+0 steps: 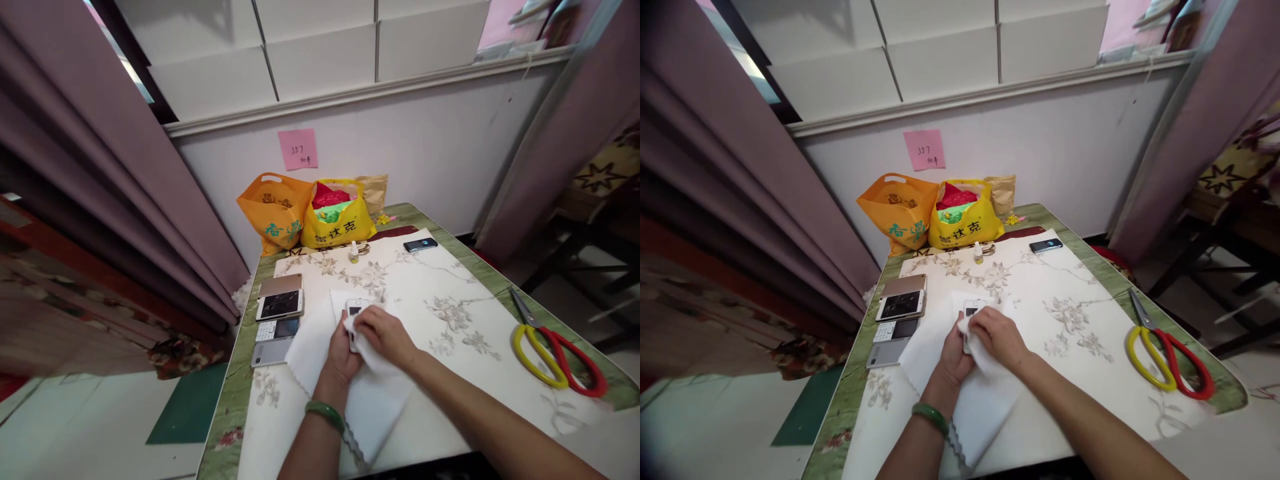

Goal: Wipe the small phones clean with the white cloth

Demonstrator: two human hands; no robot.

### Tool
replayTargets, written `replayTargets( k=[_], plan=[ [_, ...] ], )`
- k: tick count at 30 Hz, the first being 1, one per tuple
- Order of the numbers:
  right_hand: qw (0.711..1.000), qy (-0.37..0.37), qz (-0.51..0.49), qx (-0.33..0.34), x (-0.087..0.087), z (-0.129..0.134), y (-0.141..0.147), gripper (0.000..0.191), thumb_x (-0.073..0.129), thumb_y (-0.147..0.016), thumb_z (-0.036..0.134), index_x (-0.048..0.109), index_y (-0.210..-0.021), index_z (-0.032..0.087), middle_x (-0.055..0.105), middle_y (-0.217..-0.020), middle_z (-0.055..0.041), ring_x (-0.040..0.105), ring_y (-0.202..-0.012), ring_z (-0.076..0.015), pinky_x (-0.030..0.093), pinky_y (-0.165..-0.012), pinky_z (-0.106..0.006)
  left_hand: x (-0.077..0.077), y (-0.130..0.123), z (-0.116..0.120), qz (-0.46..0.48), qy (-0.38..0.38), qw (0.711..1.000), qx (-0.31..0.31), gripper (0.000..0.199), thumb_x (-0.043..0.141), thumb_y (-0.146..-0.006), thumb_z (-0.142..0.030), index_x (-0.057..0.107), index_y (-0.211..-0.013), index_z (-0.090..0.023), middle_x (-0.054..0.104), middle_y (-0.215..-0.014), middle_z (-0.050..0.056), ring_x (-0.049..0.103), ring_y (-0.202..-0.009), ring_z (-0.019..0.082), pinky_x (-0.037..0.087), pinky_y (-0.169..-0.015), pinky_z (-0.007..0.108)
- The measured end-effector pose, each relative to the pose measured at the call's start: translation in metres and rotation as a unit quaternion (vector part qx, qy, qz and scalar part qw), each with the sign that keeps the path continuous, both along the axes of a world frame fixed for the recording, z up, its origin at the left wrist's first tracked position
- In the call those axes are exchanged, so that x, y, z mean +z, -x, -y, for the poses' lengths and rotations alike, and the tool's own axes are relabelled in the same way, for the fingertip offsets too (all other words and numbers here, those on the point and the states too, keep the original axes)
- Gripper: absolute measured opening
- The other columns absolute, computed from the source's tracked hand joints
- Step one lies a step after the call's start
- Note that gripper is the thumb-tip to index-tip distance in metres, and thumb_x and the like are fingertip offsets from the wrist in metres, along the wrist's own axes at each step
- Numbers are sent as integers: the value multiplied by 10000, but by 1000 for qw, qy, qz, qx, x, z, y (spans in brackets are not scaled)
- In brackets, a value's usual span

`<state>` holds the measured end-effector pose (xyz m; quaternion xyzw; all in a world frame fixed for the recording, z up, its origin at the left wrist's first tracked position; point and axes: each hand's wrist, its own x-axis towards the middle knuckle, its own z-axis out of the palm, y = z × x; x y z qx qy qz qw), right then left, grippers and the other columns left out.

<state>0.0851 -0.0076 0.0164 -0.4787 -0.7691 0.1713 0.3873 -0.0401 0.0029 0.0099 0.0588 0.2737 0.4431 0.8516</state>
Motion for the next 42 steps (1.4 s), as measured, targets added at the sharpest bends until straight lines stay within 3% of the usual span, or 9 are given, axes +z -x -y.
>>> replayTargets(
  k=[4, 10, 14, 20, 24, 32, 35, 38, 42],
  plan=[
    [988, -27, -3, -151, -1, -23, 1, 141, 484, -925, 225, 624, -915, 224, 625, -882, -36, 598, -848, -182, 494, -786, -319, 2, -4, 0, -9, -27, 1000, 6, 319, 526, -900, -350, 667, -1031, -96, 727, -976, 104, 652, -1022, 226, 463, -976, 342],
    [993, -90, 70, 21, -10, 20, 3, 292, 440, -958, 206, 585, -1210, 234, 639, -1096, -79, 581, -995, -198, 505, -858, -348, -6, 1, 0, 12, -5, 1000, 23, 351, 561, -864, -423, 663, -952, -98, 725, -909, 119, 670, -964, 244, 515, -900, 355],
    [986, -105, 104, 75, -11, 33, -7, 353, 418, -968, 209, 540, -1298, 234, 635, -1187, -81, 575, -1081, -201, 492, -917, -378, -13, 5, -2, 25, 3, 1000, -5, 351, 581, -847, -432, 659, -903, -93, 721, -830, 113, 686, -897, 245, 541, -842, 357],
    [979, -88, 182, -19, -7, 9, -3, 389, 416, -977, 256, 500, -1356, 287, 557, -1351, -32, 436, -1307, -231, 346, -1068, -468, -10, 0, -2, 8, -4, 999, 34, 260, 523, -884, -297, 661, -964, -92, 723, -909, 112, 678, -937, 211, 512, -904, 331],
    [972, -73, 204, -95, -4, 15, 5, 434, 416, -970, 232, 443, -1402, 246, 503, -1402, -47, 375, -1350, -267, 243, -1110, -529, -5, -2, 1, -1, -12, 1000, 29, 280, 510, -895, -290, 650, -1057, -111, 719, -999, 108, 662, -1005, 214, 490, -945, 336],
    [965, -74, 247, 35, -15, 45, -4, 596, 433, -964, 311, 202, -1506, 220, 335, -1512, -59, 321, -1383, -213, 192, -1152, -461, -14, 3, 0, -16, 10, 999, 28, 322, 567, -864, -374, 677, -943, -82, 729, -840, 119, 686, -922, 236, 503, -919, 342],
    [967, -39, 251, 11, -14, 27, -2, 661, 425, -961, 412, 129, -1519, 221, 239, -1546, -73, 265, -1408, -234, 155, -1150, -497, -10, 0, 1, -43, -22, 996, 72, 284, 547, -881, -330, 673, -1025, -120, 724, -1008, 107, 655, -1026, 208, 483, -948, 292],
    [969, -13, 242, -39, -12, 11, 3, 679, 395, -963, 452, 95, -1523, 214, 188, -1557, -83, 231, -1420, -248, 118, -1146, -529, -4, -2, 4, -31, -36, 998, 40, 325, 539, -888, -315, 637, -1146, -145, 684, -1152, 94, 628, -1090, 206, 470, -975, 305],
    [970, -26, 240, -29, -11, 24, 4, 709, 406, -953, 481, 95, -1524, 198, 193, -1555, -99, 228, -1420, -263, 76, -1149, -544, -5, 0, 6, -42, -33, 997, 56, 348, 548, -881, -352, 639, -1131, -129, 704, -1095, 104, 643, -1060, 219, 459, -989, 330]
  ],
)
